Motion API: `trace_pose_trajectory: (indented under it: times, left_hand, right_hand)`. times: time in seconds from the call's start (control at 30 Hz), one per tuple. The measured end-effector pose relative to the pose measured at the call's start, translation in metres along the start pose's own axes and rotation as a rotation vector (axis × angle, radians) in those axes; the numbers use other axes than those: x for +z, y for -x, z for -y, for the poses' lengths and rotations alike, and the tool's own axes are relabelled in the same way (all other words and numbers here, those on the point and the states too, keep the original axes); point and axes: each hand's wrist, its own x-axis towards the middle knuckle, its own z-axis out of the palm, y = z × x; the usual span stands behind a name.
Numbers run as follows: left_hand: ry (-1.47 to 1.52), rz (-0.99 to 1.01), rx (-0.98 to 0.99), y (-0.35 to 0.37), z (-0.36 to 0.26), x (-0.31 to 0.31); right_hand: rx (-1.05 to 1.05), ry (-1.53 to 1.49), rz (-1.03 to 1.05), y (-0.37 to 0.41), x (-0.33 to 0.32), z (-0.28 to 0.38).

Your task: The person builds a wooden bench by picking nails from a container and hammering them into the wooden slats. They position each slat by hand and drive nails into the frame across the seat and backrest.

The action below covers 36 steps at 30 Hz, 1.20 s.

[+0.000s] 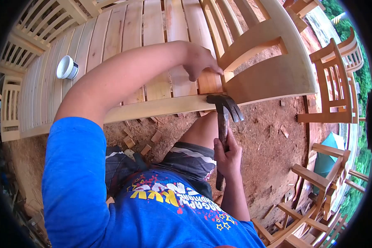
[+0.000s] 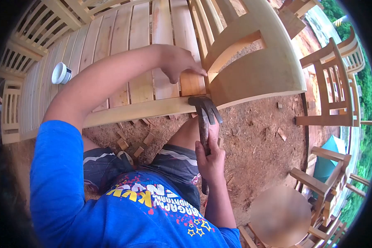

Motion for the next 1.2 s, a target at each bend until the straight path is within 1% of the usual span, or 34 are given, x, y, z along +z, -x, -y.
trace_pose_trajectory:
  times: [0.03,0.13,0.23,0.27,0.3,0.4,0.47,0.53,0.57,0.63,0.77,0.83,0.87,0.93,0.97,1.03,1.07,1.1,1.2]
  left_hand:
    - [0.022,0.017,-0.025,0.003,-0.002,-0.002]
    - [0.094,-0.175,0.041,-0.001,0.020,0.021]
    - [0.156,-0.046,-0.125,-0.004,0.017,0.018]
    - [0.133,-0.116,-0.097,-0.002,0.022,0.025]
    - [0.149,-0.132,-0.089,0.001,0.022,0.026]
    - [0.171,-0.194,-0.072,0.005,0.023,0.029]
    - [0.155,-0.242,-0.062,0.004,0.028,0.038]
    - [0.145,-0.233,-0.077,0.006,0.027,0.037]
    - [0.140,-0.230,-0.081,0.005,0.026,0.036]
    - [0.109,-0.181,-0.113,0.001,0.021,0.033]
    - [0.083,-0.119,-0.155,-0.003,0.020,0.030]
    - [0.129,-0.094,-0.134,-0.002,0.022,0.026]
    - [0.154,-0.082,-0.125,-0.001,0.024,0.025]
    - [0.119,-0.156,-0.045,-0.003,0.030,0.029]
    - [0.100,-0.195,-0.006,-0.005,0.033,0.031]
    - [0.055,-0.105,-0.051,-0.002,0.023,0.015]
    - [0.024,-0.069,-0.070,-0.001,0.018,0.008]
    - [-0.008,-0.033,-0.083,-0.003,0.015,0.004]
    - [-0.116,-0.004,-0.036,-0.007,0.008,-0.003]
  right_hand:
    - [-0.012,-0.006,-0.006,0.001,0.001,-0.004]
    - [-0.097,0.016,-0.048,0.007,0.005,-0.013]
    - [-0.153,0.053,-0.070,0.012,0.005,-0.010]
    - [-0.164,0.052,-0.074,0.012,0.004,-0.004]
    - [-0.173,0.052,-0.075,0.013,0.004,-0.001]
    - [-0.334,0.073,-0.140,0.002,0.007,0.002]
    - [-0.323,0.110,-0.142,-0.005,0.005,0.010]
    - [-0.319,0.138,-0.144,-0.014,0.002,0.015]
    - [-0.282,0.162,-0.120,-0.018,0.001,0.015]
    - [-0.203,0.210,-0.071,-0.020,0.000,0.015]
    - [-0.221,0.162,-0.100,-0.021,-0.001,0.033]
    - [-0.258,0.140,-0.103,-0.023,0.001,0.031]
    - [-0.200,0.151,-0.086,-0.023,0.002,0.030]
    - [-0.092,0.171,-0.053,-0.024,0.005,0.030]
    - [-0.085,0.121,-0.053,-0.026,0.006,0.028]
    - [-0.065,0.020,-0.057,-0.028,0.009,0.022]
    - [-0.101,0.015,-0.048,-0.030,0.009,0.017]
    - [-0.093,0.010,-0.043,-0.030,0.009,0.016]
    - [-0.090,0.009,-0.060,-0.025,0.008,0.009]
